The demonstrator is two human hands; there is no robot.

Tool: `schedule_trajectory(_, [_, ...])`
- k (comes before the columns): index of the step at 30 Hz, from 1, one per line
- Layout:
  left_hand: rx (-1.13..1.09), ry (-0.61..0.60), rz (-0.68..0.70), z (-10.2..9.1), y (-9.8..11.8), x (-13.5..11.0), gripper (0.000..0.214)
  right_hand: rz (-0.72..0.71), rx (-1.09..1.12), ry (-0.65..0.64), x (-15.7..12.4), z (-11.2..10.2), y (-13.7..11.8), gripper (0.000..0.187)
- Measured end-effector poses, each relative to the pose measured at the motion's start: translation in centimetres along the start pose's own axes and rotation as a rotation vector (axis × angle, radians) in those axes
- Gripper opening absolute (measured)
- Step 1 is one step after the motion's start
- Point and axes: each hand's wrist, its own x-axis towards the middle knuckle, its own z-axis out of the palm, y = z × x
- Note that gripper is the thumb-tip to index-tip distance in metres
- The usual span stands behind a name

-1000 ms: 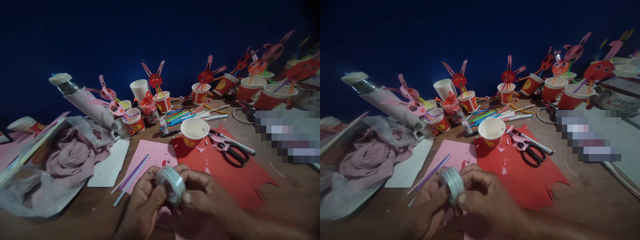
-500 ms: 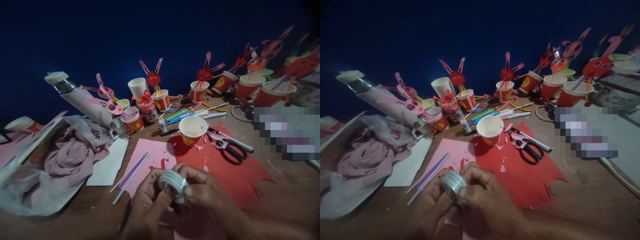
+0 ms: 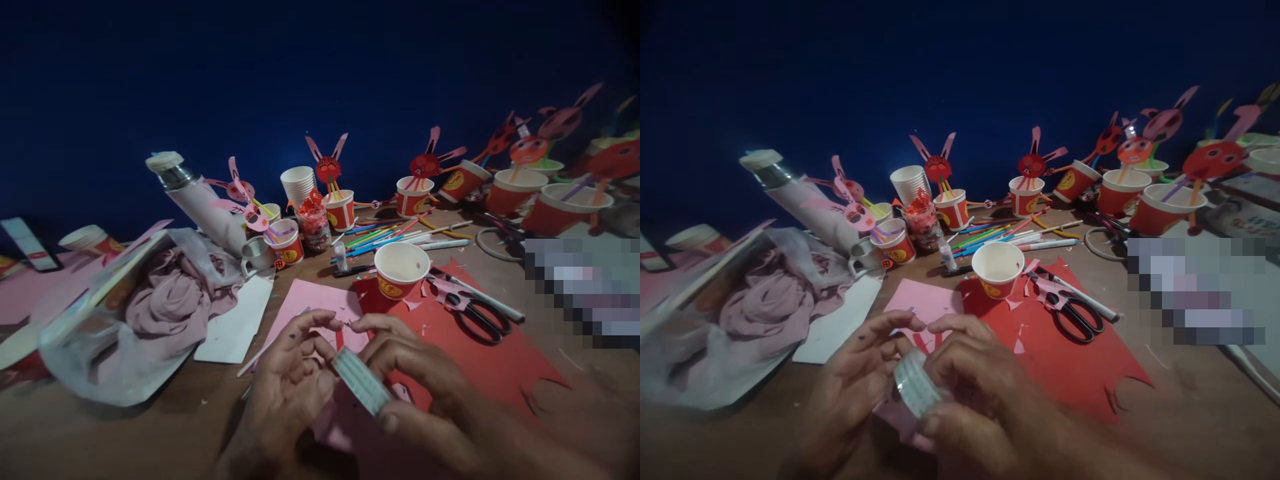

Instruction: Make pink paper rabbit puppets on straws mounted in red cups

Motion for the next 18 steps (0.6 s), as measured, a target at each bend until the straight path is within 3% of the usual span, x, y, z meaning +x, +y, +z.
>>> schedule_trajectory(5, [0.275, -0.139, 0.112, -0.7, 0.2, 0.1, 0.022, -0.061, -0.232, -0.035, 0.6, 0.5, 0.4, 0.008])
schedule_trajectory(12, [0.561, -0.109, 0.186, 0.1, 0.7, 0.0, 0.020, -0.074, -0.340, -0.123, 0.5, 1.1, 0.8, 0.008])
schedule_trajectory(18, [0.555, -0.144, 0.214, -0.1, 0.6, 0.2, 0.015, -0.060, -0.343, -0.194, 0.2, 1.1, 1.0, 0.009])
